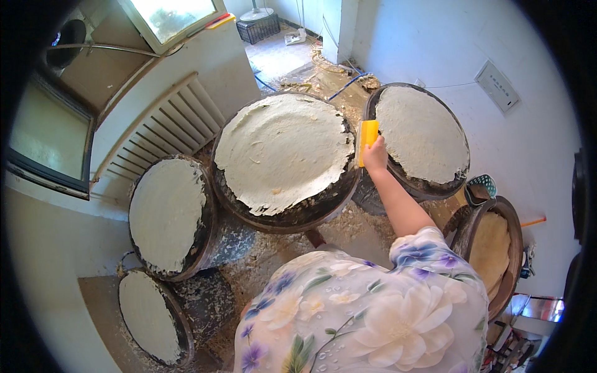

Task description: The person ladles batter onto hot round pans, spreads it into thin circles, and peels off the cooked sheets. They repeat this cycle across multiple pans, stacking the finished sheets in a nearby container.

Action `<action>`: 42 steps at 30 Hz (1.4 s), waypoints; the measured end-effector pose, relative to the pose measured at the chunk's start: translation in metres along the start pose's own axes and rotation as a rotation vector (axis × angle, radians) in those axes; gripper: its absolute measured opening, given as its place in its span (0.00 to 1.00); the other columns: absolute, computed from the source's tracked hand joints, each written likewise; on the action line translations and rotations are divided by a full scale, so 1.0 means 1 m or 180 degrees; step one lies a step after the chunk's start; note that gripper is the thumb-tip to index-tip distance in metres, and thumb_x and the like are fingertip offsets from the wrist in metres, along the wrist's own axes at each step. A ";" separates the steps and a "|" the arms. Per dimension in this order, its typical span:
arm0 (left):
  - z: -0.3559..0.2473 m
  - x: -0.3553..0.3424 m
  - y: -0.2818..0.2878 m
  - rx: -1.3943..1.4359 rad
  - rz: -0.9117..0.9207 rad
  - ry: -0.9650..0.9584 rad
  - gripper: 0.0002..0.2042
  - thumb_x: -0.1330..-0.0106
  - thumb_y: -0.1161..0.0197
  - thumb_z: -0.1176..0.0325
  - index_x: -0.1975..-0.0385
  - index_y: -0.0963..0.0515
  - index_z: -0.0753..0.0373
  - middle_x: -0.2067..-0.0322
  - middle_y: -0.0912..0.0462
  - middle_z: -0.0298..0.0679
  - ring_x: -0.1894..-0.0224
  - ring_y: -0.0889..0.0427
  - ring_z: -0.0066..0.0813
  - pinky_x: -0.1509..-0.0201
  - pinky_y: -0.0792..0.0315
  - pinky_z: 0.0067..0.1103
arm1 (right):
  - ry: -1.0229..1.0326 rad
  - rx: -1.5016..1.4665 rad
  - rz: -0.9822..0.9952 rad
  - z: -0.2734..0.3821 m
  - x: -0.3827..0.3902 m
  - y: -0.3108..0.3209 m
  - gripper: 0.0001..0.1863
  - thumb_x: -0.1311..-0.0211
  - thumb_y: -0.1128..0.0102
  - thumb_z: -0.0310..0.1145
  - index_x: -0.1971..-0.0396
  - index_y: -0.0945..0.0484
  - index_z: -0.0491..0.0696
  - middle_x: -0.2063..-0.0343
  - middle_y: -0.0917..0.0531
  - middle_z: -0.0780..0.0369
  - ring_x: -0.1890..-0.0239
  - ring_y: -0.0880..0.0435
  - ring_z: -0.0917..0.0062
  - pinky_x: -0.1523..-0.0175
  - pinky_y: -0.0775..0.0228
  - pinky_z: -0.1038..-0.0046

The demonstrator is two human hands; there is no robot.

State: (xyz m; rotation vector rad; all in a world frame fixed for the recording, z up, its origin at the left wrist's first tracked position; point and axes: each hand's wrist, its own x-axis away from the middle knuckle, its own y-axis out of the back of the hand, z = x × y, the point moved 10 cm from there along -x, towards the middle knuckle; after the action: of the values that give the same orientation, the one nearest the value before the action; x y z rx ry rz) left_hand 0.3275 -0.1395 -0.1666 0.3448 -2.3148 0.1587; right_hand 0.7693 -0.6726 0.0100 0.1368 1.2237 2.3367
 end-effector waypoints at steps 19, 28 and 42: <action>-0.300 -0.018 -0.232 -0.2892 -0.0436 -0.3705 0.12 0.54 0.38 0.71 0.68 0.25 0.64 0.65 0.25 0.45 0.62 0.26 0.40 0.56 0.32 0.30 | 0.0318 0.0382 0.0757 -0.061 0.059 -0.002 0.19 0.50 0.46 0.30 0.59 0.40 0.42 0.73 0.23 0.46 0.68 0.23 0.52 0.65 0.31 0.57; -0.291 -0.101 -0.364 -0.4898 -0.0193 -0.3788 0.03 0.49 0.49 0.72 0.76 0.28 0.60 0.72 0.25 0.41 0.67 0.25 0.38 0.64 0.32 0.29 | 0.0955 0.0278 0.0971 -0.037 0.098 0.034 0.14 0.51 0.48 0.26 0.62 0.35 0.45 0.73 0.22 0.50 0.69 0.23 0.53 0.66 0.32 0.58; -0.604 -0.024 -0.170 -0.2362 -0.1460 -0.4276 0.11 0.43 0.38 0.63 0.72 0.27 0.65 0.78 0.28 0.32 0.75 0.32 0.18 0.70 0.35 0.18 | 0.2981 0.0383 0.1162 0.049 0.121 -0.029 0.15 0.55 0.49 0.26 0.62 0.28 0.48 0.70 0.24 0.56 0.64 0.24 0.65 0.59 0.32 0.68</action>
State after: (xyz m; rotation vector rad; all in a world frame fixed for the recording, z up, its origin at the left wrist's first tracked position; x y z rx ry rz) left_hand 0.8096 -0.1655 0.2353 0.6982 -3.1591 -1.5453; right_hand 0.6893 -0.5660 -0.0005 -0.8551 1.8780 2.7245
